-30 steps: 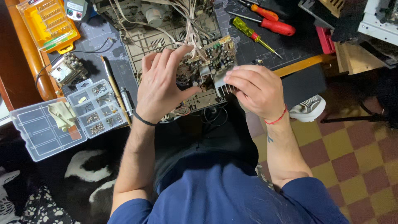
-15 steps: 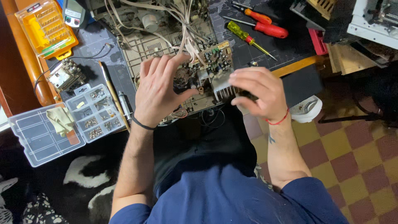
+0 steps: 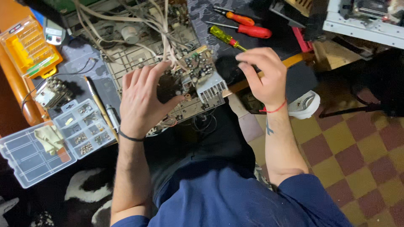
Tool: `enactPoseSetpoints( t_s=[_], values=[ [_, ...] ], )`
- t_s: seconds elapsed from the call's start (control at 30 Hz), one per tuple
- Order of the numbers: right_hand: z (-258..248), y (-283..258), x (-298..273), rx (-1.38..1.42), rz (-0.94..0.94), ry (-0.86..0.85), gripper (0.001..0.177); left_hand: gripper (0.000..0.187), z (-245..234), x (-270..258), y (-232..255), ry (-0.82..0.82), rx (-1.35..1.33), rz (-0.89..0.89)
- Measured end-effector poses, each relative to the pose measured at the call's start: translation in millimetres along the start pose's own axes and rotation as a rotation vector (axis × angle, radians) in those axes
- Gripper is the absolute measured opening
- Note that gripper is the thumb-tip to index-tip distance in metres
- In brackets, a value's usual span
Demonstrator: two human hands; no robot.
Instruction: The person uses a yellow-handled screwdriver to loosen and tighten screws on a green circuit board and a metal heatsink attached to an electronic chassis. They repeatedly flip the board to access both sides and adjust components within the chassis.
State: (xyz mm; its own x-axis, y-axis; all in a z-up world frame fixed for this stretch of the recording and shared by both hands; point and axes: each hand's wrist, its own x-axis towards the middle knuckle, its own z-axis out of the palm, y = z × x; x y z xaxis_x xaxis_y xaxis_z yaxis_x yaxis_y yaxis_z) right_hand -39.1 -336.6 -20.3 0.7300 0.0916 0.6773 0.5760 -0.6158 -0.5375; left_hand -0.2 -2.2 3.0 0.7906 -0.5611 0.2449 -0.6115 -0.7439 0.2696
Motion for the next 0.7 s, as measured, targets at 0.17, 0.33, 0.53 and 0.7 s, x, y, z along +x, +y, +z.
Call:
enactPoseSetpoints(
  t_s=[0.17,0.33,0.53,0.7],
  values=[
    [9.6,28.5,8.8,-0.163,0.148,-0.039,0.011,0.078,-2.4,3.0,3.9,0.017,0.026,-0.026],
    [27.0,64.0,10.1,-0.347,0.227,-0.132,0.016,0.08,-3.5,1.3,4.2,0.025,0.015,-0.024],
    [44.1,96.8,12.4,-0.535,0.305,-0.343,0.028,0.081,-2.0,-0.8,1.4,0.041,0.01,-0.004],
    [31.5,63.3,35.3,-0.5,0.287,-0.339,0.025,0.084,-3.0,0.5,1.6,0.023,0.037,-0.005]
  ],
)
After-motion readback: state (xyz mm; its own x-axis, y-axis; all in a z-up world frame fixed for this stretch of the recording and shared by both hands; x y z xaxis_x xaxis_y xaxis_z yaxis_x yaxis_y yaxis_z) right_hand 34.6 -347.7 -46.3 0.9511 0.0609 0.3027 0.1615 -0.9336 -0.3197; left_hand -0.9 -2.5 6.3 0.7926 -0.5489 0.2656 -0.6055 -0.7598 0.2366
